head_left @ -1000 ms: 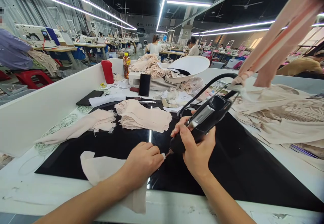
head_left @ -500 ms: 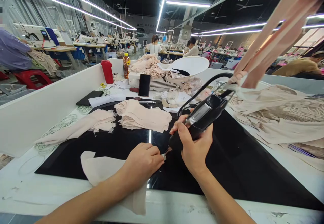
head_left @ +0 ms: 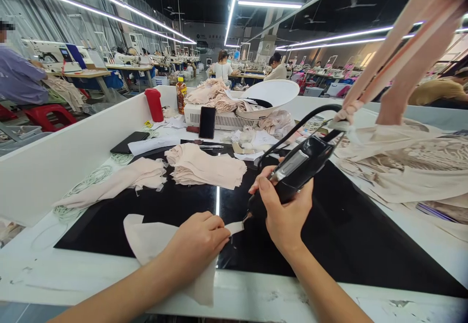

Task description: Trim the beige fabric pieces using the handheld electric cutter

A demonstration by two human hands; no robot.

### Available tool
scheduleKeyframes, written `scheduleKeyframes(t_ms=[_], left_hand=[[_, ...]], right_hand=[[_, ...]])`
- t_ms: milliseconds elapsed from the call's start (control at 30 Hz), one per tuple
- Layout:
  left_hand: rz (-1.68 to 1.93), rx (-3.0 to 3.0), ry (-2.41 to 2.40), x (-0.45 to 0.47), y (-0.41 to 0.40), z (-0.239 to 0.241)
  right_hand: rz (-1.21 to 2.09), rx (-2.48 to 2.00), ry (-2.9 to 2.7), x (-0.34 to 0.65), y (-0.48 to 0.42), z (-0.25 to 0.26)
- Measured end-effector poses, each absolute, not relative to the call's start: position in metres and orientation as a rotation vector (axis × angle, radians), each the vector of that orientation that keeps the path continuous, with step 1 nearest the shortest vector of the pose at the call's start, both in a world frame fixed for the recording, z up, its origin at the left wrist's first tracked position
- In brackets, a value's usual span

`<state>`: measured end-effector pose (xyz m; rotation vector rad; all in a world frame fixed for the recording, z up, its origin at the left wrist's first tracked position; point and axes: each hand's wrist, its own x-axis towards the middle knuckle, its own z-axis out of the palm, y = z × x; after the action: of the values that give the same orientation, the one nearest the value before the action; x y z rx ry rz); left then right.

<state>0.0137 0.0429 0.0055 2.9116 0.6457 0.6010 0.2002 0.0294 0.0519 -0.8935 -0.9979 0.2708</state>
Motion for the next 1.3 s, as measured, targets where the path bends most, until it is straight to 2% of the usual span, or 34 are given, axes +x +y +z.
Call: scheduleKeyframes(t_ms=[533,967,1300], left_hand=[[0.651,3.107,0.701,0.011,0.038,-0.01],[0.737,3.124,0.667,0.015,0.038,-0.008],[0.756,3.145,0.665,0.017,0.039,-0.008]], right_hand=[[0.256,-0.909,-0.998,0.201,0.03,0.054],[0.434,-0.816,-0.979,0.182,0.035,0.055],[0.428,-0.793,-1.019,0.18,0.036,0.051]])
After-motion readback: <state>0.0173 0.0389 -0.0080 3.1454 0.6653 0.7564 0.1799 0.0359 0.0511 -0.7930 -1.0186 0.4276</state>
